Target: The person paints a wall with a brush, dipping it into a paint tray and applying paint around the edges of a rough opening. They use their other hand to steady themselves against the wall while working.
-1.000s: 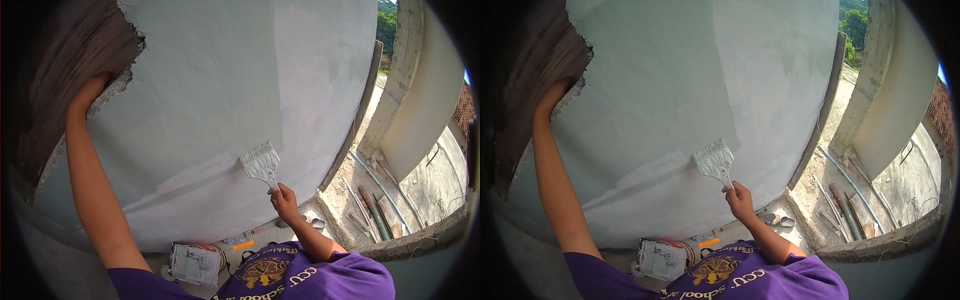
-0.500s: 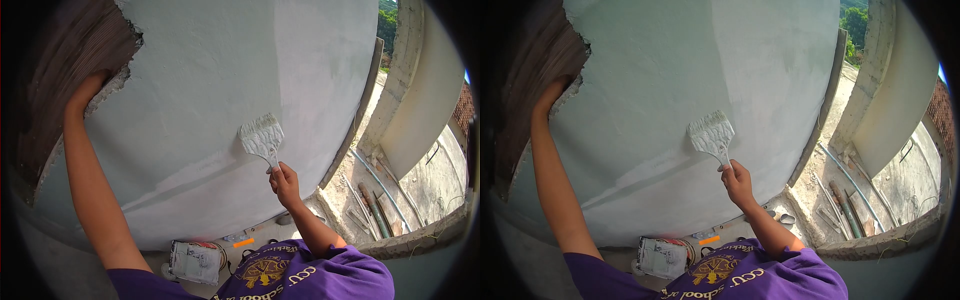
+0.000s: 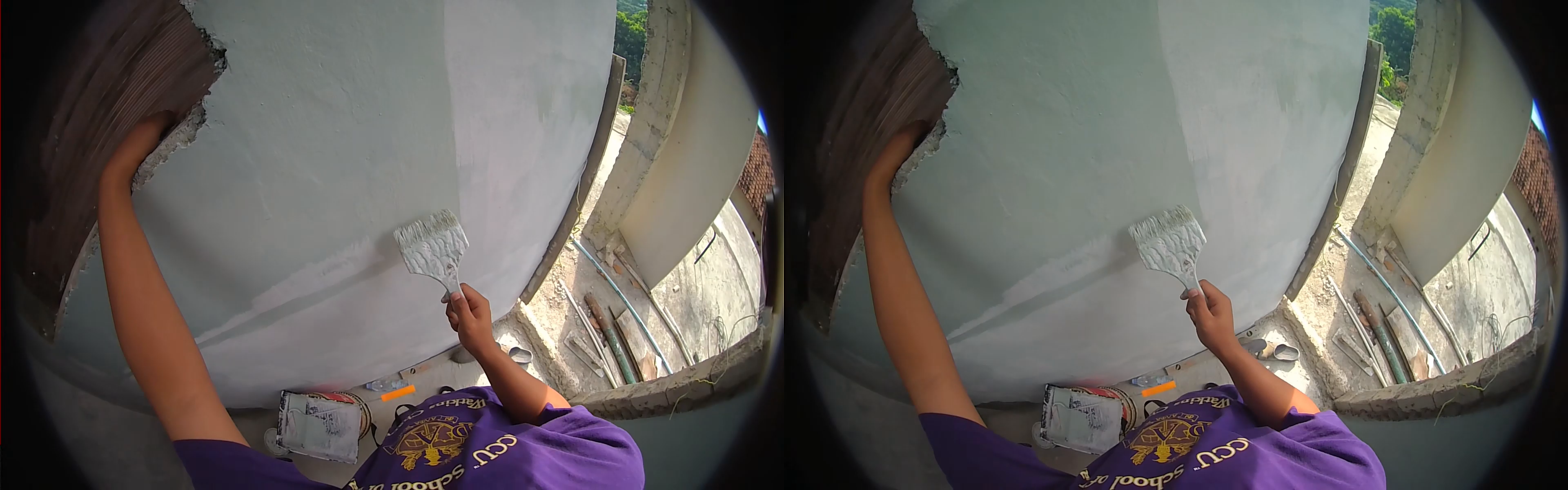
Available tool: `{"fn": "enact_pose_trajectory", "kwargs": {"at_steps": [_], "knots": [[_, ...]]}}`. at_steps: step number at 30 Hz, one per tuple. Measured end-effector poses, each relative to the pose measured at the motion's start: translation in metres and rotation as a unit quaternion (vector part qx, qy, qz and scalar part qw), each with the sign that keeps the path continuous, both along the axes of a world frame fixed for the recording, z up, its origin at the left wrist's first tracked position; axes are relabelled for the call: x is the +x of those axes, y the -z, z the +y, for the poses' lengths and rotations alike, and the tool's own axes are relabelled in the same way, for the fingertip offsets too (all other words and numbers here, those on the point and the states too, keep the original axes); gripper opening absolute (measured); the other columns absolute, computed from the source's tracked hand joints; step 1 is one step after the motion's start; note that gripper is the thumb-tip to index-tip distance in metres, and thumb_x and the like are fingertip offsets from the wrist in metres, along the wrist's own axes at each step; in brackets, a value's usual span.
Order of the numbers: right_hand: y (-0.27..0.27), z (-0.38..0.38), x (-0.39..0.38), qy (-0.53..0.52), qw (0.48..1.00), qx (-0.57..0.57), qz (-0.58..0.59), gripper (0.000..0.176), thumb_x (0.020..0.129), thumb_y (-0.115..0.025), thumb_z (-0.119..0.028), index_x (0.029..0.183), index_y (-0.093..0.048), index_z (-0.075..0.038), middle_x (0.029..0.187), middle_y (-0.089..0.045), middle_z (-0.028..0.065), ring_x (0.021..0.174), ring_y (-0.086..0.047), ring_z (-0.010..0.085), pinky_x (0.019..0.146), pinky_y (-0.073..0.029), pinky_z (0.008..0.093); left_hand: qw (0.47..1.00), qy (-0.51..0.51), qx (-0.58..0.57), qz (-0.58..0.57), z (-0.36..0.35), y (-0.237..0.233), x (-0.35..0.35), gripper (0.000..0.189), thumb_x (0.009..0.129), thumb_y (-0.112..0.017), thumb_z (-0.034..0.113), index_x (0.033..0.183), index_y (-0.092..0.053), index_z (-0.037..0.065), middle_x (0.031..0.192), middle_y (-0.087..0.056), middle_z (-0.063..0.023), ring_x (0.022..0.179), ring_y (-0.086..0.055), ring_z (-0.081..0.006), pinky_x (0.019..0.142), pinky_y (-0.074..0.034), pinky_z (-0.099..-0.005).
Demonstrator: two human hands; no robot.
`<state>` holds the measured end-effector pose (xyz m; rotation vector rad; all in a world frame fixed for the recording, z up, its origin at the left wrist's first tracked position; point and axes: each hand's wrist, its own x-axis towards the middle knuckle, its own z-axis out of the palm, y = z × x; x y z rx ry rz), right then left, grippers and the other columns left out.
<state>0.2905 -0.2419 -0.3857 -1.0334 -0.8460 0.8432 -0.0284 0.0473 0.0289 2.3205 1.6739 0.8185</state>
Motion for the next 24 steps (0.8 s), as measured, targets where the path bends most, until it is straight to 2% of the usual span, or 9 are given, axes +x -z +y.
{"fn": "enact_pose_trajectory", "kwargs": {"at_steps": [4,6,8,11,13,15,16,22,24], "knots": [[-0.029,0.024,-0.001,0.009,0.999,0.040,-0.021,0.026,0.100,-0.046,-0.024,0.087,-0.055,-0.003,0.057,-0.041,-0.0044,0.046,-0.032,0.0025,0.041,-0.025,0.0205,0.999,-0.024,-0.035,-0.029,-0.015,-0.001,0.009,0.051,0.092,-0.045,0.037,0.124,-0.057,-0.001,0.118,-0.061,-0.0130,0.103,-0.057,-0.0215,0.095,-0.039,-0.0287],[-0.030,0.027,-0.002,0.012,0.999,0.045,-0.027,0.026,0.100,-0.046,-0.024,0.086,-0.055,-0.004,0.057,-0.041,-0.0047,0.046,-0.032,0.0025,0.042,-0.026,0.0206,1.000,-0.020,-0.007,-0.020,-0.010,0.001,0.005,0.052,0.092,-0.045,0.037,0.124,-0.057,-0.001,0.119,-0.061,-0.0133,0.103,-0.057,-0.0217,0.095,-0.039,-0.0288],[-0.021,0.032,-0.004,0.018,0.998,0.040,-0.037,0.026,0.100,-0.046,-0.024,0.086,-0.055,-0.004,0.056,-0.041,-0.0050,0.046,-0.033,0.0025,0.042,-0.026,0.0206,1.000,-0.015,-0.007,-0.015,-0.004,-0.001,0.003,0.052,0.092,-0.045,0.038,0.125,-0.057,-0.001,0.120,-0.061,-0.0134,0.104,-0.057,-0.0219,0.095,-0.040,-0.0289],[0.010,0.020,-0.003,0.015,0.999,-0.023,-0.033,0.028,0.099,-0.049,-0.024,0.083,-0.058,-0.003,0.059,-0.043,-0.0055,0.053,-0.034,0.0029,0.048,-0.028,0.0219,0.999,-0.014,-0.031,-0.020,-0.010,-0.002,0.005,0.052,0.092,-0.045,0.038,0.125,-0.057,0.000,0.120,-0.061,-0.0135,0.104,-0.057,-0.0220,0.095,-0.040,-0.0291],[0.032,0.006,-0.002,0.009,0.998,-0.051,-0.023,0.028,0.099,-0.049,-0.023,0.083,-0.058,-0.003,0.060,-0.043,-0.0054,0.052,-0.035,0.0029,0.048,-0.028,0.0218,0.999,-0.020,-0.027,-0.033,-0.013,0.000,0.006,0.052,0.092,-0.045,0.038,0.125,-0.057,0.000,0.120,-0.061,-0.0136,0.104,-0.057,-0.0222,0.095,-0.040,-0.0291],[0.036,-0.003,-0.002,0.003,0.998,-0.062,-0.005,0.028,0.099,-0.049,-0.023,0.083,-0.058,-0.003,0.059,-0.043,-0.0053,0.052,-0.035,0.0028,0.048,-0.028,0.0216,1.000,-0.024,0.016,0.005,0.000,-0.001,-0.001,0.052,0.092,-0.045,0.038,0.125,-0.057,0.000,0.120,-0.061,-0.0138,0.104,-0.057,-0.0222,0.095,-0.040,-0.0291],[0.035,-0.007,-0.001,-0.001,0.998,-0.059,0.006,0.027,0.099,-0.049,-0.023,0.083,-0.058,-0.003,0.059,-0.043,-0.0053,0.052,-0.035,0.0027,0.047,-0.028,0.0216,0.999,-0.026,0.038,0.024,0.007,0.000,-0.004,0.052,0.092,-0.045,0.038,0.125,-0.057,0.000,0.120,-0.061,-0.0139,0.104,-0.058,-0.0223,0.095,-0.040,-0.0292],[-0.009,0.013,-0.001,-0.008,1.000,0.012,0.002,0.026,0.100,-0.046,-0.024,0.087,-0.056,-0.003,0.057,-0.041,-0.0040,0.046,-0.032,0.0027,0.042,-0.025,0.0204,0.998,-0.024,-0.026,-0.052,-0.008,0.001,0.004,0.054,0.091,-0.046,0.039,0.125,-0.057,-0.002,0.121,-0.061,-0.0149,0.103,-0.058,-0.0233,0.094,-0.040,-0.0297],[-0.013,0.020,-0.005,-0.010,1.000,0.021,0.000,0.026,0.100,-0.046,-0.024,0.086,-0.055,-0.004,0.057,-0.041,-0.0044,0.046,-0.032,0.0026,0.042,-0.025,0.0204,0.999,-0.025,-0.017,-0.029,-0.003,0.000,0.001,0.054,0.091,-0.046,0.039,0.125,-0.057,-0.002,0.121,-0.061,-0.0152,0.103,-0.058,-0.0236,0.094,-0.040,-0.0298]]}}
